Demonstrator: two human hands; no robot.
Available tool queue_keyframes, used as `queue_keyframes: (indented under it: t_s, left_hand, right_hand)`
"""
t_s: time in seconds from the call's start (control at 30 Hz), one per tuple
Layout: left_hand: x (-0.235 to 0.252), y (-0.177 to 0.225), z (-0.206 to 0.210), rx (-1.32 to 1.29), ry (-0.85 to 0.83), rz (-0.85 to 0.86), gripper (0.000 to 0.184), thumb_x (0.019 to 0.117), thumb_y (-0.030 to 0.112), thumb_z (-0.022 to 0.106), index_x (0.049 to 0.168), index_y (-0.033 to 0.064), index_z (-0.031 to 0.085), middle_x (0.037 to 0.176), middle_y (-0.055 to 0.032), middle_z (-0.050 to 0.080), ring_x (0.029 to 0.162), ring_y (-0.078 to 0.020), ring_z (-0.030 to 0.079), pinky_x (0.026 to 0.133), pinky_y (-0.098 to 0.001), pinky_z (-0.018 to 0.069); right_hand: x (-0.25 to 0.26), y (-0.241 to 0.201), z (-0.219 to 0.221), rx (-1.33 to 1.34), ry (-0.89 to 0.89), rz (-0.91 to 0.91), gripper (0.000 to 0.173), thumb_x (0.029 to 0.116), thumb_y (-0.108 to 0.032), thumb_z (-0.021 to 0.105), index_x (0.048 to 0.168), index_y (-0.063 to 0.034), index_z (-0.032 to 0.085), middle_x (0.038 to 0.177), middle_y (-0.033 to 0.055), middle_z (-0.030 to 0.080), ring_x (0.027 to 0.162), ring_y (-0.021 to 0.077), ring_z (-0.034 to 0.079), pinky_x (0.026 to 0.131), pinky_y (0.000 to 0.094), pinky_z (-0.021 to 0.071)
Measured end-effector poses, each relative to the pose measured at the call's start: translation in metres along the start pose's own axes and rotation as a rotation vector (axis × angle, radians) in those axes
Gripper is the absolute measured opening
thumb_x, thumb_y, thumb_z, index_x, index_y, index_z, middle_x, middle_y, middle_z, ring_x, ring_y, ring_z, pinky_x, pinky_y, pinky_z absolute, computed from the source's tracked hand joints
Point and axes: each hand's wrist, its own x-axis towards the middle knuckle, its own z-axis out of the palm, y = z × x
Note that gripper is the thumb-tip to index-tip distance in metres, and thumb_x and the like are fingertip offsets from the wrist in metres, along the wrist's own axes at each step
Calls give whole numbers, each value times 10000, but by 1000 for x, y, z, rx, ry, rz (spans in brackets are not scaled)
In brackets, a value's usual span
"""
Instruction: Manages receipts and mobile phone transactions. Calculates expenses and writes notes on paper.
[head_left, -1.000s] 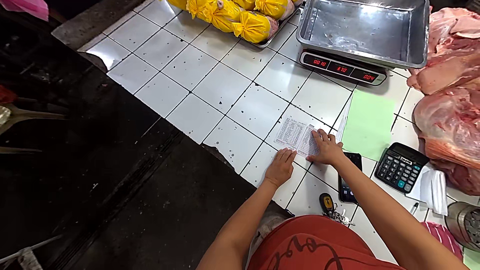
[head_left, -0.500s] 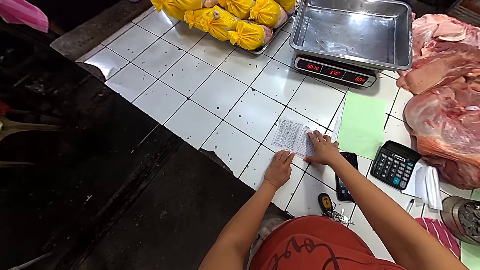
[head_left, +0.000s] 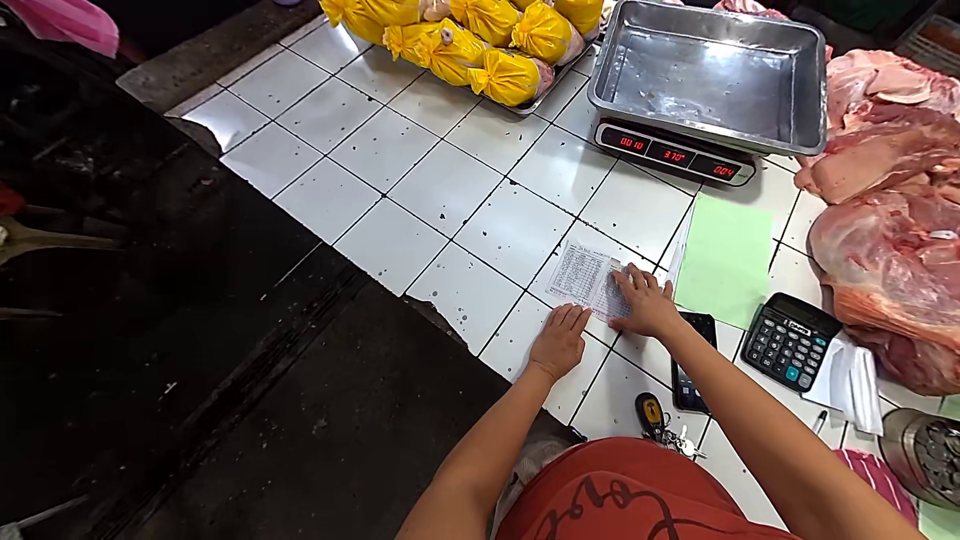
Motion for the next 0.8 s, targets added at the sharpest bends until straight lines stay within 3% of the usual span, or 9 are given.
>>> queue_keyframes:
  t_s: [0.23, 0.4, 0.47, 0.53, 0.63, 0.7, 0.77, 0.8]
  left_hand:
    - [0, -1, 0, 7, -28, 15, 514, 891, 20, 510, 1395, -2, 609, 1480, -152, 573, 1348, -375, 557, 1158, -501, 380]
    - [1, -1, -1, -7, -30, 6, 518, 887, 24, 511, 1395, -4, 607, 1457, -151, 595, 1349, -374, 559, 1152, -516, 386]
    - [1, 0, -1, -25, -60, -23, 519, 902, 34, 501, 1411, 9, 596, 1483, -137, 575, 1363, -348, 554, 1134, -530, 407]
    - [1, 3, -4, -36, -119, -67, 537, 929, 49, 475, 1459, 41, 559, 1517, -104, 548, 1386, -316, 540, 1142, -531, 397]
    - [0, 2, -3, -26, -103, -58, 535, 923, 45, 479, 1451, 40, 567, 1503, -101, 564, 1369, -308, 559, 1126, -530, 416]
    - [0, 2, -1, -18, -81, -49, 532, 916, 39, 482, 1439, 31, 578, 1486, -105, 580, 1351, -311, 577, 1111, -527, 432]
    - [0, 4, -4, -10, -110, -66, 537, 926, 49, 473, 1456, 34, 561, 1493, -100, 573, 1336, -296, 592, 1075, -504, 468]
    - [1, 5, -6, -14, -144, -82, 542, 938, 54, 463, 1474, 38, 541, 1513, -94, 554, 1345, -288, 584, 1071, -495, 473]
  right_hand:
    - [7, -5, -5, 6, -46, -41, 1065, 856, -389, 822, 1660, -177, 156, 1725, 118, 110, 1559, 417, 148, 1119, 723, 244]
    - [9, -11, -5, 45, 20, -85, 1186, 825, -308, 853, 1668, -235, 21, 1704, 210, 98, 1497, 484, 270, 1060, 677, 382]
    - [10, -9, -1, 76, 53, -105, 1193, 827, -287, 845, 1666, -229, -2, 1694, 237, 109, 1487, 486, 297, 1066, 658, 398]
    - [10, -2, 6, 108, 105, -161, 1102, 831, -260, 837, 1661, -204, 115, 1673, 260, 169, 1473, 476, 336, 1079, 654, 392]
    - [3, 10, 15, 114, 190, -282, 728, 872, -244, 796, 1517, -173, 465, 1603, 281, 321, 1392, 477, 450, 1069, 666, 394]
    - [-3, 12, 20, 59, 195, -329, 509, 954, -251, 702, 1447, -261, 578, 1621, 263, 316, 1457, 481, 366, 1118, 719, 284]
    - [-6, 10, 25, 15, 189, -367, 436, 1002, -205, 611, 1420, -330, 623, 1658, 241, 270, 1525, 495, 223, 1142, 791, 119]
    - [-7, 8, 28, -9, 197, -391, 433, 1011, -177, 574, 1402, -351, 639, 1667, 222, 264, 1535, 497, 192, 1137, 806, 86]
